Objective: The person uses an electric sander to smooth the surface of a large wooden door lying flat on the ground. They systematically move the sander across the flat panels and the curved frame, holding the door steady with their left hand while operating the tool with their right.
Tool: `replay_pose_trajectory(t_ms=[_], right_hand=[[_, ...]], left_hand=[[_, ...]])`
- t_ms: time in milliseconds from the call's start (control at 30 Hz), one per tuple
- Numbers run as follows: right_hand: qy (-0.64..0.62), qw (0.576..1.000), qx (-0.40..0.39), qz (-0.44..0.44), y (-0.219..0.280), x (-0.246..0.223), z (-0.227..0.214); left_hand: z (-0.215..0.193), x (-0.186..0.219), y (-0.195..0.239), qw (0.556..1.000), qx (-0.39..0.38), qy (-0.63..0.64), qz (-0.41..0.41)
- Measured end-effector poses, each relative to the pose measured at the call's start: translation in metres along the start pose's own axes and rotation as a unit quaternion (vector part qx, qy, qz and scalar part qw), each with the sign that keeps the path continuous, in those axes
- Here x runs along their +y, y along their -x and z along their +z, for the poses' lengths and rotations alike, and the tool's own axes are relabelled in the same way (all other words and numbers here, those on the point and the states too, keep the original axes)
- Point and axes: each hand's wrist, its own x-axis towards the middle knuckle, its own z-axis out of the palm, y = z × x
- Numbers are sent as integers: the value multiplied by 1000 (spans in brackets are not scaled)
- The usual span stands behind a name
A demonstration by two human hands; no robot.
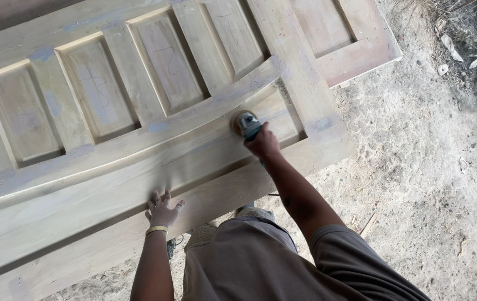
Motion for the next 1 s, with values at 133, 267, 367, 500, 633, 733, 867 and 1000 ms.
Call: replay_pose_trajectory(t_ms=[133,267,367,500,633,733,867,1000], right_hand=[[15,994,-97,-47,28,-29,23],[17,997,-44,-63,23,-24,12],[19,999,-27,-11,-3,0,-13],[18,999,26,19,-30,33,-40],[-30,995,70,66,-50,52,-61],[-50,992,75,93,-53,58,-70],[-34,994,71,78,-35,47,-56],[-53,994,51,79,-16,22,-38]], left_hand=[[3,0,3,1000,0,3,-4],[-1,4,0,1000,-4,0,-8],[-2,3,2,1000,-10,-12,-11],[-3,4,2,1000,-11,-22,-12],[-3,3,2,1000,-12,-22,-8],[-6,5,0,1000,-11,-25,0],[-7,6,8,1000,-13,-22,1],[-17,10,16,999,-15,27,19]])
